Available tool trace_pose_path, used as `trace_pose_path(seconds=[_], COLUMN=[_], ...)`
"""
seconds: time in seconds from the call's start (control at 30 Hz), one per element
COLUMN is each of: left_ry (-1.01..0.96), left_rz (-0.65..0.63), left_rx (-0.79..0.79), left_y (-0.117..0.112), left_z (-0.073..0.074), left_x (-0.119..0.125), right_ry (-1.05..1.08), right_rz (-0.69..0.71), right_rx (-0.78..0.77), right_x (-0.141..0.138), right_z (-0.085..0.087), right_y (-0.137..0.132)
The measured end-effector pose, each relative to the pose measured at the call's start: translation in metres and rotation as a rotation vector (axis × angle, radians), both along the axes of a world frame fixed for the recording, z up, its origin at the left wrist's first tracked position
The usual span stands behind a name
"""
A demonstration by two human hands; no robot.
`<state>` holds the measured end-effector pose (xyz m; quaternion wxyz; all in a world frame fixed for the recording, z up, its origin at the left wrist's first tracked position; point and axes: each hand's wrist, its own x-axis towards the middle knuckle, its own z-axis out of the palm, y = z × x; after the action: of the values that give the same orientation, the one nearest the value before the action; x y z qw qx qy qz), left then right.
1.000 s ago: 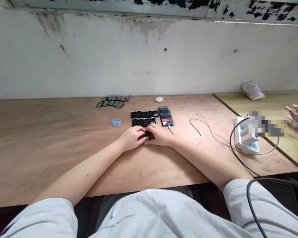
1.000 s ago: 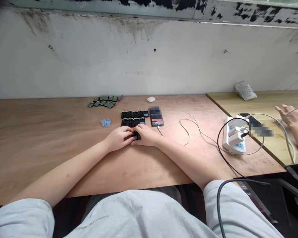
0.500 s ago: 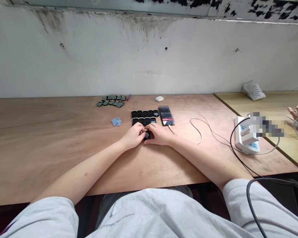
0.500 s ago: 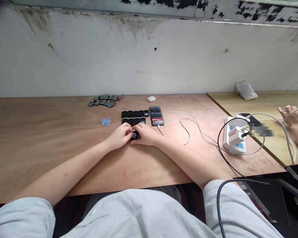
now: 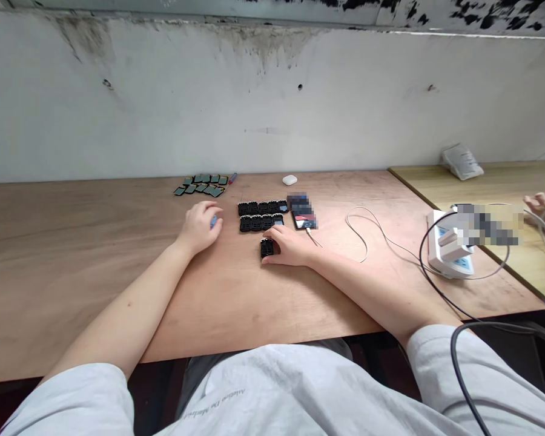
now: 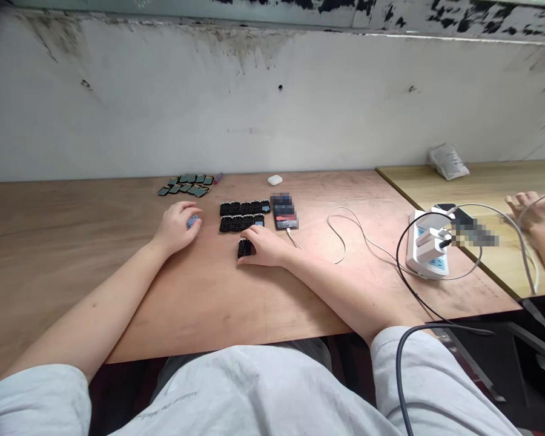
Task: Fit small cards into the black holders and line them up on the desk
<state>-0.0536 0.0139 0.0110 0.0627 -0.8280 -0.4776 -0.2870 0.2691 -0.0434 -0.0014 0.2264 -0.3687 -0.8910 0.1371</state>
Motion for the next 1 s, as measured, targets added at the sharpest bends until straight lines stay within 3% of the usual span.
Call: trace_pose_path(seconds=[0.1, 0.17, 0.23, 0.4, 0.53, 0.67, 0.83, 1.0], left_ry=[0.104, 0.146, 0.138, 0.095, 0.026, 0.008, 0.041, 0.105], left_rz=[-0.444, -0.607, -0.672, -0.688, -0.722, -0.671, -0.587, -0.322], left_rx=[-0.020, -0.035, -0.044, -0.028, -0.104, -0.129, -0.046, 0.033], left_y=[-0.031, -0.047, -0.053, -0.049, -0.049, -0.052, -0.042, -0.008], left_z=[0.004, 0.002, -0.002, -0.010, -0.011, -0.012, -0.004, 0.001], left_x=[0.040, 0.062, 0.074, 0.073, 0.074, 0.079, 0.065, 0.020], right_ry=[0.015, 0.017, 0.013, -0.022, -0.059, -0.046, -0.074, -0.206], right_rz=[-0.011, -0.026, -0.039, -0.006, 0.029, 0.041, -0.192, -0.328], right_rx=[-0.012, -0.024, -0.032, 0.000, 0.048, 0.159, 0.240, 0.250], right_x=[0.000, 0.000, 0.001, 0.002, 0.004, 0.008, 0.010, 0.007], right_z=[0.000, 0.000, 0.000, 0.000, -0.001, -0.001, 0.000, -0.003], right_y=[0.001, 0.002, 0.002, 0.003, 0.004, 0.005, 0.008, 0.010])
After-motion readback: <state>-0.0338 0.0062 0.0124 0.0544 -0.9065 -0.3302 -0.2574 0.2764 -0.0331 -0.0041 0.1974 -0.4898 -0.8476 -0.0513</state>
